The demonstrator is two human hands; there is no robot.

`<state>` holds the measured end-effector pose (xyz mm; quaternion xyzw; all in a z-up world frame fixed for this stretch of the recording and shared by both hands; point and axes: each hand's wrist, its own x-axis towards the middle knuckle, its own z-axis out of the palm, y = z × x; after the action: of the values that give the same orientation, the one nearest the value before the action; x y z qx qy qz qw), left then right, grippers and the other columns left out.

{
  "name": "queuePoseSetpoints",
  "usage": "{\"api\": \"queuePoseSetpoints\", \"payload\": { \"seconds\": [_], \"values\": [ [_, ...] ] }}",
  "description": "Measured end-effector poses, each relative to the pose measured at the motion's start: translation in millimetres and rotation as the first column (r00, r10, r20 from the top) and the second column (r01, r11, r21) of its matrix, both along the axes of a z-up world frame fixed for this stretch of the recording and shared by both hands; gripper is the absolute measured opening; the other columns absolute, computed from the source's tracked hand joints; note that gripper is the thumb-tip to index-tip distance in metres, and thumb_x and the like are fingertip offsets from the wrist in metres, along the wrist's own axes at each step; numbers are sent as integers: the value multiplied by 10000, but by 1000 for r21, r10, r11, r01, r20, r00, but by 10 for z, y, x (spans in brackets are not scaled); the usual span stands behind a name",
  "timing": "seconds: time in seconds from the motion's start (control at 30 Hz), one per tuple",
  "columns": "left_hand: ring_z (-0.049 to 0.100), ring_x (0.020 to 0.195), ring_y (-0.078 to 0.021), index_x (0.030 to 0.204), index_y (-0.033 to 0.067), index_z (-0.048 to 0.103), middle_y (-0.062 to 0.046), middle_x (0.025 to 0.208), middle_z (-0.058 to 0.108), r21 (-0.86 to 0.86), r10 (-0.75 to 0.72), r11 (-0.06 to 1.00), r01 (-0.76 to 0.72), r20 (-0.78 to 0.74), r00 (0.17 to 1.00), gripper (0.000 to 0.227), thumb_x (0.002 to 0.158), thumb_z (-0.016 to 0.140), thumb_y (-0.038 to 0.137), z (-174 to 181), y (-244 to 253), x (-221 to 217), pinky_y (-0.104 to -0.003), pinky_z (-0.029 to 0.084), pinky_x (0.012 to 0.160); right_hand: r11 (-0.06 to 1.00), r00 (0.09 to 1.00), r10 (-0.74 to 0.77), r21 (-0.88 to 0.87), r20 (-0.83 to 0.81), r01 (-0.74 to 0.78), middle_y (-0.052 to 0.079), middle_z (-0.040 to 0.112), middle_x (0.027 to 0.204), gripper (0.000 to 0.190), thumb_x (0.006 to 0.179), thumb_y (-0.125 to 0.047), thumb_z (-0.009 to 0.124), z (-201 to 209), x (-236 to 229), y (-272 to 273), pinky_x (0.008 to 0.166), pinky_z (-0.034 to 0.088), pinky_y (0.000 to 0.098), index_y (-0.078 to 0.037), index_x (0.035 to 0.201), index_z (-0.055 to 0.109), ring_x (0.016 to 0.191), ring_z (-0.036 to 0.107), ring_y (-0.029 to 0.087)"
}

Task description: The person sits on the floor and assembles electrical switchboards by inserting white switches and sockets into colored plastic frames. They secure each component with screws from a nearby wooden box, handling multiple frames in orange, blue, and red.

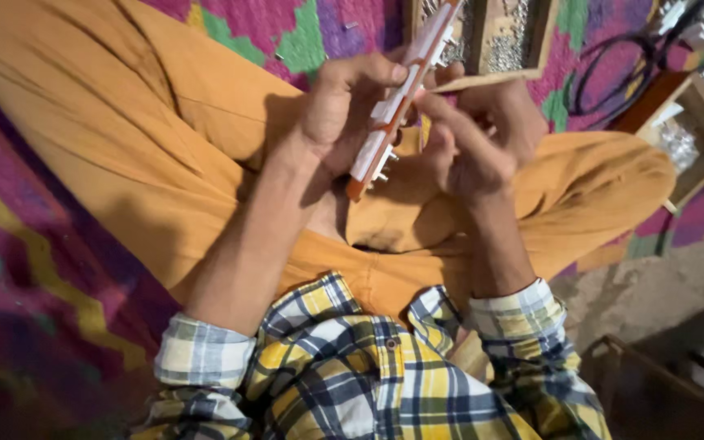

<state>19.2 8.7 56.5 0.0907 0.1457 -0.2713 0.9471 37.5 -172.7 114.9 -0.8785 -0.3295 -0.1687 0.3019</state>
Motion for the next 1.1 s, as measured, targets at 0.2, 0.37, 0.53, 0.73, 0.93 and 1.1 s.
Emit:
{"api": "queuePoseSetpoints", "payload": {
  "seconds": [0.2,0.37,0.53,0.73,0.93,1.1],
  "values": [
    [668,739,-117,1232,-34,675,-81,909,687,73,4,997,3,-87,996,432,913,637,255,34,85,-6,-248,558,586,987,997,-11,-159,76,23,56,490,776,123,938,-154,755,0,15,38,582,344,362,-50,900,809,655,484,206],
    [664,714,-113,1195,15,645,-52,929,689,-143,-40,989,37,-20,999,319,936,639,201,-108,27,-58,-254,565,573,1000,998,12,-22,60,-11,39,545,818,138,1021,-155,817,19,52,-61,563,378,322,-86,913,763,699,523,184],
    [629,658,-102,1158,-76,664,-72,860,684,17,27,1000,-26,-44,999,349,964,632,212,-145,-83,-57,-232,545,563,995,977,-75,-46,202,86,24,448,679,135,1023,-200,812,-19,90,-52,554,259,366,-108,928,839,619,424,182],
    [599,712,-85,1217,-88,668,-72,938,683,-17,57,998,-57,-5,998,387,953,611,190,-144,-62,-55,-206,514,592,994,976,100,-63,191,-89,-10,393,659,251,1026,-311,665,-8,79,-75,538,278,358,-143,1032,851,604,378,180],
    [602,730,-84,1215,-87,665,-68,970,695,-13,43,999,-44,-50,998,395,943,598,191,-171,-26,-72,-211,531,596,996,979,55,-81,194,-40,-32,451,655,235,976,-306,694,-21,109,-16,546,276,337,-160,1018,874,598,365,153],
    [639,714,-94,1216,17,656,-33,965,705,2,-36,999,36,-103,994,386,868,586,168,-110,48,-100,-224,545,545,992,992,-12,-125,122,28,21,461,706,237,977,-217,769,30,88,34,581,286,348,-123,787,664,642,414,178]
  ]
}}
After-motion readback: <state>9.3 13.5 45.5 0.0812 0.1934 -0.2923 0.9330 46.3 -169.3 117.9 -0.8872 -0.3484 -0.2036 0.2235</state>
